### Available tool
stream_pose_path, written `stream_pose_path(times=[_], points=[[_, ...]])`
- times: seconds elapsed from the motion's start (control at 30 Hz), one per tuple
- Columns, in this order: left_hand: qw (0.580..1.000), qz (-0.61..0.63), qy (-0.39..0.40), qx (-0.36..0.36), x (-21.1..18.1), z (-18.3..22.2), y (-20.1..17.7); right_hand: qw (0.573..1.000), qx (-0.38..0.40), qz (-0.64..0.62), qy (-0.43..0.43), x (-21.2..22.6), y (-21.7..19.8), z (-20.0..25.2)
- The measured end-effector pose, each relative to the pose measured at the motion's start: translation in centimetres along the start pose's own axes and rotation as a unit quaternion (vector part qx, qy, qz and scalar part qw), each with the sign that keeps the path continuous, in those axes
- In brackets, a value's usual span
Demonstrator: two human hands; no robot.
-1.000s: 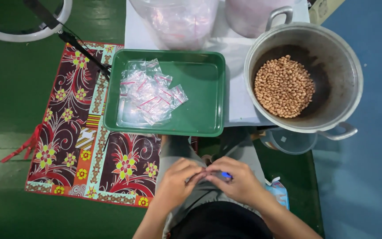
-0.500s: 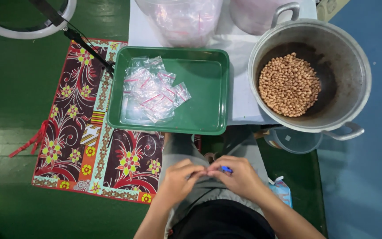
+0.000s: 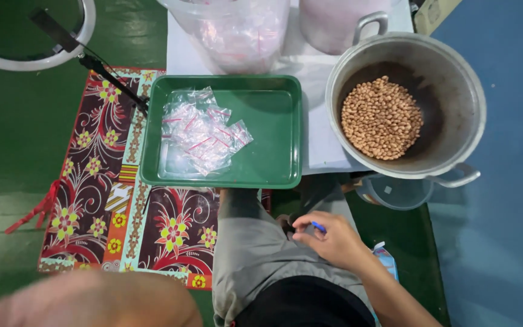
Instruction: Packaging peanuts into small plastic bags using a spoon and sealing them manually.
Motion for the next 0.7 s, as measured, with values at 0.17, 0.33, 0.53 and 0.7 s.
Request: stream_pose_path(times=[0.17,0.33,0.53,0.7], points=[[0.933,-0.291,0.193,0.091,-0.8,3.2,4.5,1.000,0.007,-0.004,-0.008,0.5,0.4,0.2],[0.732,-0.563,0.344,0.170,0.3,0.4,20.9,0.998,0.036,0.044,0.013,0.3,1.2,0.6],[0.910,-0.098,0.184,0.357,-3.5,2.3,23.6,0.998,0.036,0.054,-0.020,-0.2,0.4,1.0],[0.832,-0.183,0.065,0.520,5.1,11.9,22.5,0.998,0.022,0.041,0.049,-3.5,-0.4,1.6]])
Point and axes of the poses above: each hand's wrist, its own z-axis away from the middle knuckle, its own y-axis out of the palm, x = y × z, the point moved 5 cm from there along -z, towards the middle knuckle, and after that the axes turned 12 degrees about -z, right-handed, at the moved point
